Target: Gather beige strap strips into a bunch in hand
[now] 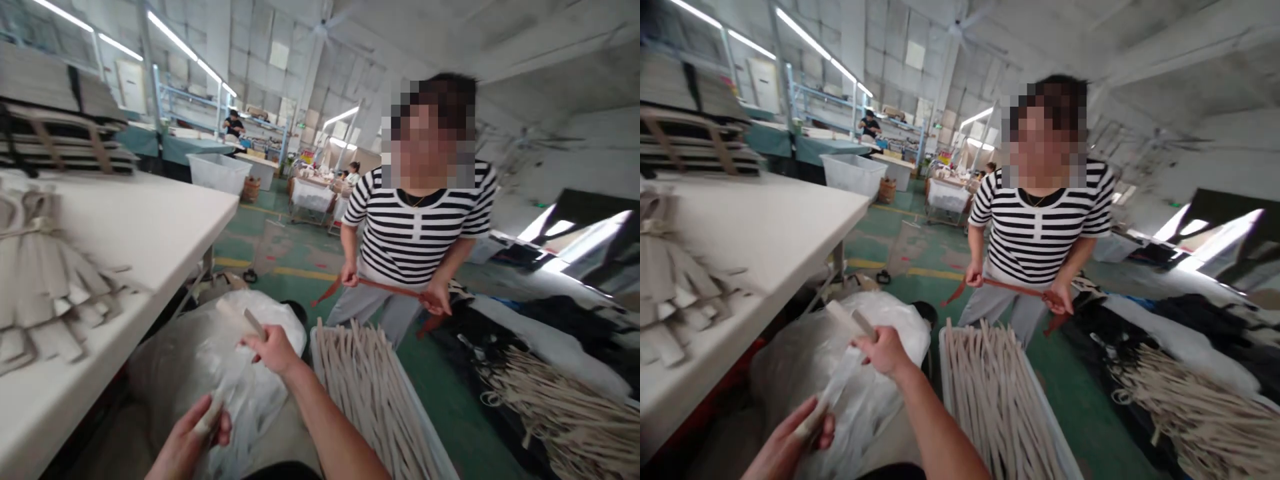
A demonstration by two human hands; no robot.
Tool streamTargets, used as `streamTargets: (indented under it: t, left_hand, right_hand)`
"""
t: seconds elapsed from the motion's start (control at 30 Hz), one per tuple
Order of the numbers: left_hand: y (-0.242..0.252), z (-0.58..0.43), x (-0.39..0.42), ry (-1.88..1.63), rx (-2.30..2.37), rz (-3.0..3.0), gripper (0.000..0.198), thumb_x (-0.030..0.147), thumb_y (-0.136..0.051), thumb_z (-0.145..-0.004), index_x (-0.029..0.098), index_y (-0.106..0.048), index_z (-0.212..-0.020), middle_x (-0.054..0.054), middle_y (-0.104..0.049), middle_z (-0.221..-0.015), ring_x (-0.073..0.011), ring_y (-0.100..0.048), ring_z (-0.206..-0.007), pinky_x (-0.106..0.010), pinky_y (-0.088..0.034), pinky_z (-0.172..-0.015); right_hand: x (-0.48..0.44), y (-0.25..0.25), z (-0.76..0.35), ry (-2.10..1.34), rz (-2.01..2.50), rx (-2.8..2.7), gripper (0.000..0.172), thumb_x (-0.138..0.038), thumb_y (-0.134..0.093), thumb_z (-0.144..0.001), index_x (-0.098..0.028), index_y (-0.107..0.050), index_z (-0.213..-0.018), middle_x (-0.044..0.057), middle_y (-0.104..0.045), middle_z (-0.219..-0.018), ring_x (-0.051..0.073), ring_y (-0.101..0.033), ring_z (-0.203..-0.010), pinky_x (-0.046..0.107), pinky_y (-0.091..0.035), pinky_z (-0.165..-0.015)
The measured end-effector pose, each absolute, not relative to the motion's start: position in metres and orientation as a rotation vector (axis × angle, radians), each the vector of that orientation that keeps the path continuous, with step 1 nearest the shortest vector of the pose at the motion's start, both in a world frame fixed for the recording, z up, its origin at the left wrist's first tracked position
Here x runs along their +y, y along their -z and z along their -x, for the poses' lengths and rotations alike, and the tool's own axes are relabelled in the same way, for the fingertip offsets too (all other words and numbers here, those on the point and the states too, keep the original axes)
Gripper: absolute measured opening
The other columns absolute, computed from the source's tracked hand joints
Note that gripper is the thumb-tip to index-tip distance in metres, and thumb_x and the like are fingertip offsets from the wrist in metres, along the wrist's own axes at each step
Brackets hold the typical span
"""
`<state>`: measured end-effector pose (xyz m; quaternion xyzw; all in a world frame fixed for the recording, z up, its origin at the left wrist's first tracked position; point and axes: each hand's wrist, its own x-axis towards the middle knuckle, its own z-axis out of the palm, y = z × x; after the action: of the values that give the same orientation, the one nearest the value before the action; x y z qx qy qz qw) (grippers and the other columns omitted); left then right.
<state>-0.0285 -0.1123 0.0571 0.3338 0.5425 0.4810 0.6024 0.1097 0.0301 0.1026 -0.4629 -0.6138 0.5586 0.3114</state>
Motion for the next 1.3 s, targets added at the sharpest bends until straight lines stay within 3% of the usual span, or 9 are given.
streamTargets:
  t: [0.13, 0.33, 0.67, 0.77, 0.87, 1.0, 1.17, 1.3]
  left_hand:
    - [-0.06, 0.029, -0.111, -1.16, 1.184, -0.748, 0.05, 0.068, -0.071, -0.071, 0.019, -0.064, -0.065, -0.002, -0.063, -0.062, -0.0155, -0.053, -0.061, -0.025, -0.044, -0.065]
    - [-0.048, 0.036, -0.113, -0.938, 1.134, -0.831, 0.049, 0.064, -0.077, -0.065, 0.016, -0.069, -0.069, -0.004, -0.065, -0.062, -0.0159, -0.054, -0.057, -0.027, -0.043, -0.061]
    - [-0.053, 0.044, -0.113, -0.666, 1.247, -0.966, 0.035, 0.048, -0.074, -0.074, 0.013, -0.076, -0.067, -0.007, -0.069, -0.061, -0.0166, -0.058, -0.058, -0.024, -0.044, -0.062]
    - [-0.049, 0.049, -0.107, -0.791, 1.191, -0.686, 0.033, 0.044, -0.08, -0.072, 0.011, -0.076, -0.07, -0.009, -0.072, -0.068, -0.0165, -0.061, -0.062, -0.024, -0.05, -0.066]
    - [-0.054, 0.056, -0.099, -1.02, 1.145, -0.219, 0.02, 0.028, -0.083, -0.073, 0.011, -0.072, -0.072, -0.009, -0.072, -0.075, -0.0146, -0.064, -0.062, -0.024, -0.055, -0.066]
    - [-0.069, 0.062, -0.088, -1.234, 1.133, 0.132, 0.009, 0.015, -0.067, -0.087, 0.014, -0.067, -0.078, -0.006, -0.071, -0.077, -0.014, -0.068, -0.062, -0.025, -0.058, -0.064]
    - [-0.079, 0.055, -0.078, -1.279, 1.093, 0.265, 0.009, 0.015, -0.06, -0.092, 0.015, -0.067, -0.086, -0.006, -0.073, -0.087, -0.0154, -0.071, -0.069, -0.025, -0.06, -0.064]
    - [-0.077, 0.049, -0.077, -1.267, 1.079, 0.225, 0.009, 0.017, -0.059, -0.093, 0.015, -0.067, -0.089, -0.006, -0.074, -0.087, -0.0142, -0.07, -0.066, -0.024, -0.059, -0.062]
  right_hand:
    - [0.038, -0.121, -0.115, -1.459, 1.163, -1.653, 0.04, -0.051, -0.068, -0.075, -0.012, -0.074, -0.084, 0.005, -0.069, -0.08, 0.009, -0.052, -0.05, 0.019, -0.045, -0.042]
    - [0.044, -0.131, -0.115, -1.393, 1.093, -1.69, 0.042, -0.051, -0.066, -0.075, -0.011, -0.074, -0.083, 0.006, -0.071, -0.081, 0.01, -0.056, -0.054, 0.021, -0.049, -0.045]
    - [0.052, -0.138, -0.099, -1.364, 1.059, -1.804, 0.039, -0.051, -0.065, -0.078, -0.014, -0.075, -0.084, 0.003, -0.068, -0.077, 0.01, -0.056, -0.055, 0.02, -0.049, -0.046]
    - [0.054, -0.13, -0.1, -1.315, 1.113, -1.811, 0.044, -0.055, -0.062, -0.08, -0.014, -0.075, -0.09, 0.003, -0.066, -0.077, 0.012, -0.056, -0.057, 0.022, -0.052, -0.046]
    - [0.052, -0.122, -0.115, -1.184, 1.282, -1.758, 0.049, -0.058, -0.057, -0.083, -0.014, -0.074, -0.093, 0.005, -0.065, -0.074, 0.014, -0.058, -0.06, 0.023, -0.053, -0.045]
    - [0.028, -0.113, -0.151, -1.143, 1.491, -1.686, 0.054, -0.062, -0.049, -0.086, -0.014, -0.073, -0.092, 0.007, -0.065, -0.077, 0.015, -0.057, -0.058, 0.023, -0.049, -0.045]
    - [-0.04, -0.114, -0.172, -1.298, 1.397, -1.966, 0.032, -0.04, -0.052, -0.089, -0.018, -0.071, -0.077, 0.003, -0.065, -0.069, 0.015, -0.057, -0.063, 0.023, -0.042, -0.057]
    - [-0.081, -0.121, -0.163, -1.338, 1.383, -2.121, 0.015, -0.019, -0.057, -0.08, -0.02, -0.07, -0.073, -0.001, -0.064, -0.064, 0.013, -0.055, -0.062, 0.025, -0.035, -0.06]
